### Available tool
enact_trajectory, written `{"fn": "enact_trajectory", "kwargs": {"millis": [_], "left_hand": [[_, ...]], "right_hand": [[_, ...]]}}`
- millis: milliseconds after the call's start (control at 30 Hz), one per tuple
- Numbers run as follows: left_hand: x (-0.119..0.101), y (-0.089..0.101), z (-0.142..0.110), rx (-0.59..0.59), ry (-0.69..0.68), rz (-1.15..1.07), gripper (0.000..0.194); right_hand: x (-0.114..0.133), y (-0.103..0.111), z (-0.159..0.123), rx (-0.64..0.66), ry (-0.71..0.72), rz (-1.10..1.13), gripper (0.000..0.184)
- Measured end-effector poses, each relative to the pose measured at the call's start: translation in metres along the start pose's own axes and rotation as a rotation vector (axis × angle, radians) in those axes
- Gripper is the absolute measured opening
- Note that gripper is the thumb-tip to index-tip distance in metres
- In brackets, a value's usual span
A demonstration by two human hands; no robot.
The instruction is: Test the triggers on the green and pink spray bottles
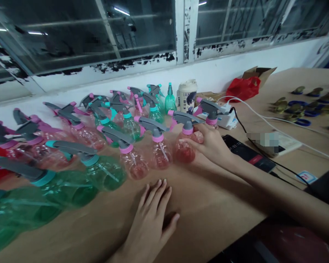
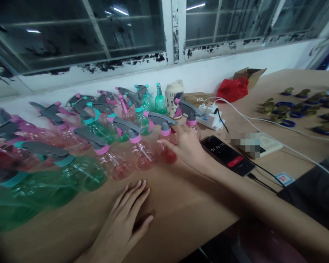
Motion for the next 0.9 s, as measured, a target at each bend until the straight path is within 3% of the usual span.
{"fn": "enact_trajectory", "kwargs": {"millis": [433, 667, 800, 900], "left_hand": [[0.001, 0.004, 0.004, -0.020, 0.004, 0.034, 0.052], [0.002, 0.008, 0.003, -0.043, 0.006, 0.052, 0.051], [0.003, 0.007, 0.002, -0.067, 0.001, 0.068, 0.052], [0.003, 0.004, 0.003, -0.074, -0.003, 0.088, 0.054]], "right_hand": [[0.009, -0.005, 0.007, 0.071, -0.005, 0.003, 0.043], [-0.001, 0.041, -0.022, 0.023, -0.166, 0.241, 0.029], [-0.030, 0.073, -0.033, -0.064, -0.291, 0.127, 0.023], [-0.057, 0.080, -0.028, -0.110, -0.350, 0.075, 0.031]]}}
Point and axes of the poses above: each hand's wrist, its own z-axis towards the middle knuckle, its own y-axis out of the back of the hand, x = y × z, the point moved 9 cm from there along z, towards the middle knuckle, and after that the axes turned 11 degrees about z, right-handed, at the moved point
